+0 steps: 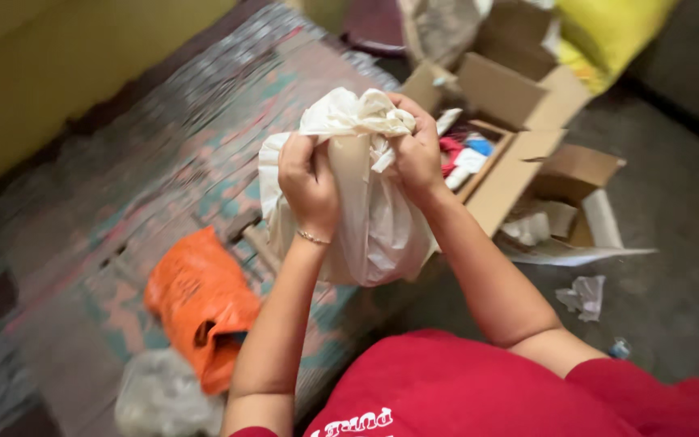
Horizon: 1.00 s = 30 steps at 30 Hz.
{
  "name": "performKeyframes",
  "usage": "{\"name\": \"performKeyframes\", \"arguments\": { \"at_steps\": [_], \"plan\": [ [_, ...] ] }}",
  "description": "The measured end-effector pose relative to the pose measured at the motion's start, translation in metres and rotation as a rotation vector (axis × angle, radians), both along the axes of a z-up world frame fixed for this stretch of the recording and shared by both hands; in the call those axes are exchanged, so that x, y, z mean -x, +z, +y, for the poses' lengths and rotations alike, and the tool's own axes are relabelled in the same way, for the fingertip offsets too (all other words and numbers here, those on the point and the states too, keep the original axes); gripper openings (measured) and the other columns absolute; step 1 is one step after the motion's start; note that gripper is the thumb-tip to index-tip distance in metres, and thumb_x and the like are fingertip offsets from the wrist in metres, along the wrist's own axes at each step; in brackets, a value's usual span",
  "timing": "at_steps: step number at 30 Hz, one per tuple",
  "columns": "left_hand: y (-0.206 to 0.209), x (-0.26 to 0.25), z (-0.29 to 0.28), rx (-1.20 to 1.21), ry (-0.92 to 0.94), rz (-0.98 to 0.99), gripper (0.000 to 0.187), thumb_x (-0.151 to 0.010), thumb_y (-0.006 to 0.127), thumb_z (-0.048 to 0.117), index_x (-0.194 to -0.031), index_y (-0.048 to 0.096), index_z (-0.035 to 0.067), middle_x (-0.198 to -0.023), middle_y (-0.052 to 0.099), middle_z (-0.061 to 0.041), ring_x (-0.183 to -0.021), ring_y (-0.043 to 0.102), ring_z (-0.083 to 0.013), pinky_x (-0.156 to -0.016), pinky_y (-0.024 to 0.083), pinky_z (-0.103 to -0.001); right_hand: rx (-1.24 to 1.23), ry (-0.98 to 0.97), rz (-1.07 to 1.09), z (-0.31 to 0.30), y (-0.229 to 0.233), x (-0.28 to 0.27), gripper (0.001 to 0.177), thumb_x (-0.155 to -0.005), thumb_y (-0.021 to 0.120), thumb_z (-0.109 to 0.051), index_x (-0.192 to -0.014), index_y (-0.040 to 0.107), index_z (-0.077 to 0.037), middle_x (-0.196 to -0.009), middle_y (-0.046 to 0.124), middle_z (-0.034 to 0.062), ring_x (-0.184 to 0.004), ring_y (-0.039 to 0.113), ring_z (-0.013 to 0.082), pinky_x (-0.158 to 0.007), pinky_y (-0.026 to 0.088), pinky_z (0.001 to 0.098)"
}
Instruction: The person coils a green extension cord and places it into a cardboard box. They then pack a wooden spool of twine and a power strip into plastic bags, move the bags to a bed, and place the power strip into the box. Finally, they pack an orange bag and place it on the bed.
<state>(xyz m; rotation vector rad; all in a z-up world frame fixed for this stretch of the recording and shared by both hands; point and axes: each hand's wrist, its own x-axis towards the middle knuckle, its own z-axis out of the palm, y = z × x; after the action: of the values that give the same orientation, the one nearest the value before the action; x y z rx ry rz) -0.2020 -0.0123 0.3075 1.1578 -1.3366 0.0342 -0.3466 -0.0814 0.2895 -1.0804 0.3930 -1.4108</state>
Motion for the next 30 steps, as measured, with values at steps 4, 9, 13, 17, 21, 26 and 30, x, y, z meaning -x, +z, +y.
{"name": "performKeyframes", "arguments": {
  "at_steps": [4,9,13,17,21,26,30],
  "plan": [
    [0.012,0.082,-0.013,0.098,-0.157,-0.061,0.015,-0.094,0.058,-0.004,-0.107,0.064,-0.001,-0.101,0.063,-0.02,-0.096,0.06,-0.0402,-0.088,0.047,-0.046,-0.007,-0.165,-0.012,0.01,0.009,0.09,0.022,-0.103,0.058,-0.003,-0.124,0.064,0.002,-0.104,0.071,0.0025,-0.088,0.066,0.008,-0.078,0.054,0.0236],
    [0.022,0.203,-0.029,0.039,-0.39,-0.006,0.007,-0.095,0.06,-0.004,-0.1,0.063,0.0,-0.093,0.061,-0.018,-0.091,0.059,-0.0389,-0.084,0.048,-0.044,-0.059,-0.316,-0.09,0.034,0.024,0.218,0.02,-0.104,0.054,-0.006,-0.12,0.064,-0.002,-0.077,0.063,0.0002,-0.048,0.048,0.0031,-0.037,0.032,0.0206],
    [0.02,0.295,-0.035,0.025,-0.609,0.064,0.009,-0.094,0.059,-0.004,-0.1,0.064,0.0,-0.092,0.061,-0.017,-0.089,0.059,-0.0365,-0.082,0.048,-0.041,-0.058,-0.502,-0.007,0.06,0.033,0.31,0.022,-0.103,0.052,-0.003,-0.122,0.063,-0.001,-0.071,0.059,0.0009,-0.045,0.043,0.0035,-0.036,0.027,0.0236],
    [0.005,0.375,-0.035,0.008,-0.768,0.065,0.007,-0.094,0.06,-0.004,-0.099,0.062,0.0,-0.091,0.06,-0.017,-0.088,0.059,-0.0353,-0.081,0.048,-0.039,-0.039,-0.686,-0.003,0.087,0.022,0.382,0.022,-0.101,0.052,-0.002,-0.119,0.064,-0.001,-0.071,0.06,0.0001,-0.044,0.042,0.0011,-0.035,0.028,0.0206],
    [-0.004,0.436,-0.042,-0.126,-0.97,0.06,0.006,-0.094,0.061,-0.004,-0.099,0.063,-0.002,-0.085,0.057,-0.016,-0.08,0.057,-0.0316,-0.075,0.047,-0.036,-0.024,-0.954,0.021,0.104,0.009,0.434,0.023,-0.101,0.055,-0.001,-0.121,0.064,0.002,-0.1,0.07,0.0028,-0.078,0.062,0.0047,-0.065,0.048,0.0199],
    [-0.015,0.481,-0.061,-0.102,-1.158,0.064,0.005,-0.094,0.062,-0.002,-0.099,0.062,-0.002,-0.087,0.058,-0.015,-0.081,0.058,-0.0289,-0.075,0.047,-0.035,-0.013,-1.112,0.016,0.11,-0.005,0.469,0.025,-0.099,0.056,-0.002,-0.122,0.064,0.002,-0.11,0.071,0.0054,-0.098,0.067,0.0101,-0.087,0.055,0.0241],
    [-0.017,0.494,-0.088,-0.118,-1.21,0.031,0.005,-0.093,0.064,-0.001,-0.097,0.062,-0.002,-0.085,0.058,-0.015,-0.08,0.059,-0.0298,-0.075,0.048,-0.035,-0.026,-1.174,-0.009,0.092,-0.009,0.474,0.025,-0.099,0.056,-0.002,-0.123,0.063,0.002,-0.112,0.071,0.0064,-0.1,0.068,0.0115,-0.089,0.056,0.0253]
  ]
}}
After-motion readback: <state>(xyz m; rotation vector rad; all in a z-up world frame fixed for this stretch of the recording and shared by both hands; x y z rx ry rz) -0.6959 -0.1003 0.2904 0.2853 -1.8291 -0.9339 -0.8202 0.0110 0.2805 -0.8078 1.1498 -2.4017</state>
